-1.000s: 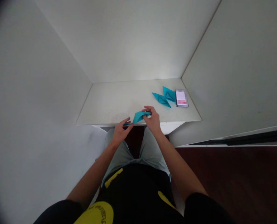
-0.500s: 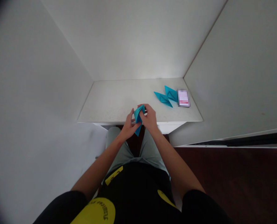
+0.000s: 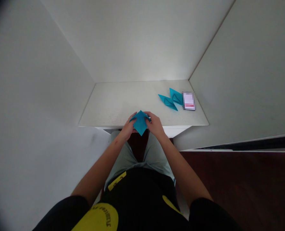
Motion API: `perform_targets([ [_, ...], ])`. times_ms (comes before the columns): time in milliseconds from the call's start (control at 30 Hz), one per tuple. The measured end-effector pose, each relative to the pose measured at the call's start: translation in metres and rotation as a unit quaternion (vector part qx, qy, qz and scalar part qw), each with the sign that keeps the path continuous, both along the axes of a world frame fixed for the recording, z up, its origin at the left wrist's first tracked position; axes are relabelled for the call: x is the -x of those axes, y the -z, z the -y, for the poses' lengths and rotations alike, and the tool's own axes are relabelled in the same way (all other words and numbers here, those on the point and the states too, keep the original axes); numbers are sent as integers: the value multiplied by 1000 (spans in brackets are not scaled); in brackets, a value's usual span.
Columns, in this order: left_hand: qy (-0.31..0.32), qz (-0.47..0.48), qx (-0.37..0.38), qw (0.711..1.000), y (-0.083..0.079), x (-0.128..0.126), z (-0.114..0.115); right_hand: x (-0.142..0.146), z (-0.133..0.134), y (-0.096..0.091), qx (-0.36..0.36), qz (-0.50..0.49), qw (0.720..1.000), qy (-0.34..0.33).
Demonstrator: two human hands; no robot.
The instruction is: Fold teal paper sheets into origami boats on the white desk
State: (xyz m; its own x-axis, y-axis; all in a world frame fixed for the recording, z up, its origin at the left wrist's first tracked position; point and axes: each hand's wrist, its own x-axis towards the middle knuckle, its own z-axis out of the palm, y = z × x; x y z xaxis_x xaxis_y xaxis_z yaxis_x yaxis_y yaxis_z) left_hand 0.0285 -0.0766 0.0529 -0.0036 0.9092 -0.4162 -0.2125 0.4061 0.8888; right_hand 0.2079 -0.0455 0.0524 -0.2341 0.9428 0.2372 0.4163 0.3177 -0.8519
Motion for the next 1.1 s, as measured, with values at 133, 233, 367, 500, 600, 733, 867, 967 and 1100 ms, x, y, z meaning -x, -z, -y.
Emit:
perform_targets([
  [133, 15, 1, -10, 1000, -2, 11, 2, -5, -7, 13, 13, -47, 999, -10],
  [233, 18, -13, -53, 998, 2, 20, -4, -10, -18, 32, 33, -73, 997, -22],
  [367, 37, -30, -87, 995, 13, 33, -25, -17, -37, 52, 16, -90, 996, -22],
  [500, 29, -152, -111, 982, 21, 48, -45, -25, -53, 58, -28, -16, 999, -37],
  [600, 57, -346, -193, 916, 22, 60, -44, -31, -57, 59, -58, 80, 993, -59],
  [733, 102, -504, -255, 819, 22, 61, -26, -36, -49, 59, -87, 211, 970, -88],
  [867, 152, -491, -305, 802, 27, 38, -28, -30, -34, 56, -98, 268, 954, -96],
  [967, 191, -482, -318, 793, 36, 20, -43, -21, -21, 54, -107, 287, 950, -62],
  [1100, 222, -503, -327, 769, 47, 14, -55, -11, -7, 54, -108, 301, 947, -27],
])
